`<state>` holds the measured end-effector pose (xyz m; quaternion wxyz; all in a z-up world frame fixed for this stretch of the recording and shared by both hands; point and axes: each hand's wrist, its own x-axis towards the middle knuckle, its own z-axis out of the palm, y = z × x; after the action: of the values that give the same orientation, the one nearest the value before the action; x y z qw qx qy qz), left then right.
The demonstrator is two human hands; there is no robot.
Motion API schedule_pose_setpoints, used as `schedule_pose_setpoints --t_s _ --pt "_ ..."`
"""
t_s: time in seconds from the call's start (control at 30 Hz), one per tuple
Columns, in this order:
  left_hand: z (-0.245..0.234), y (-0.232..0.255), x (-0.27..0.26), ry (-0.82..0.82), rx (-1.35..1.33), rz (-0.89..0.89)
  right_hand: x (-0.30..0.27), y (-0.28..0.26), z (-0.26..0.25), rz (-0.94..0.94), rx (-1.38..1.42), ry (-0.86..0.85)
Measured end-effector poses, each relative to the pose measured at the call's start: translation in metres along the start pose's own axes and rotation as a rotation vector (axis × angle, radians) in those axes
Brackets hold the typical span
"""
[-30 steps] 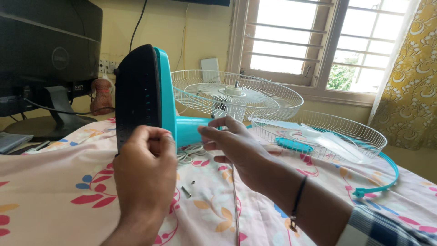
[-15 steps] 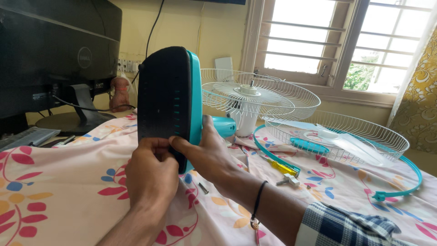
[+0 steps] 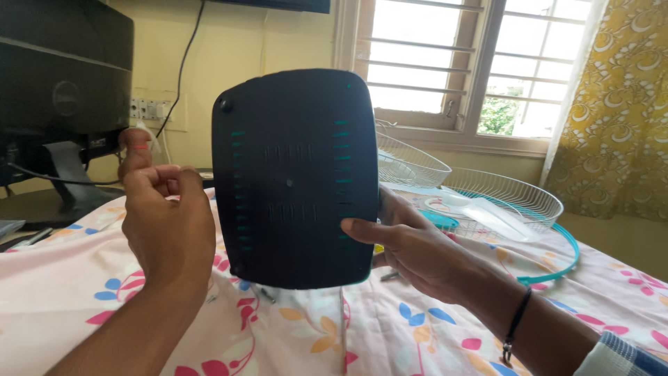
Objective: The person disassembles a table fan by removing the front grill, unscrewing the blade nut, and taking off the fan blades. Then the person flips the fan over and uses a screwdriver to remove screws from the back of the motor housing.
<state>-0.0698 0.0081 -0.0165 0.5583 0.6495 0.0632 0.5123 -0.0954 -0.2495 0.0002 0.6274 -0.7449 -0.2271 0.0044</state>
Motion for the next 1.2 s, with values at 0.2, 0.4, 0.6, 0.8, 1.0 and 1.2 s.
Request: schedule_pose_setpoints --t_s 0.2,0.4,0.6,0.8,1.0,1.2 --pt "0.039 0.022 -0.004 -0.589 -0.322 -0.332 -0.015 0.02 -0.044 -0.032 0.12 -0.084" --pt "0.044 0.04 -0.025 -0.632 -0.466 -0.393 -0.017 0.028 -0.073 0.023 0.28 -0.167" --pt "0.042 0.044 -0.029 -0.621 -0.527 -0.3 0.024 -0.004 -0.094 0.18 0.599 0.384" --pt "0.04 0.042 -0.031 -0.613 -0.48 -0.306 0.082 -0.01 -0.11 0.209 0.515 0.481" --pt "0.036 0.047 -0.036 -0.606 -0.499 -0.239 0.129 0.023 -0.109 0.086 0.243 0.309" --pt "0.041 0.047 -0.039 -0.471 -0.442 -0.009 0.13 0.049 -0.119 0.096 0.255 0.259"
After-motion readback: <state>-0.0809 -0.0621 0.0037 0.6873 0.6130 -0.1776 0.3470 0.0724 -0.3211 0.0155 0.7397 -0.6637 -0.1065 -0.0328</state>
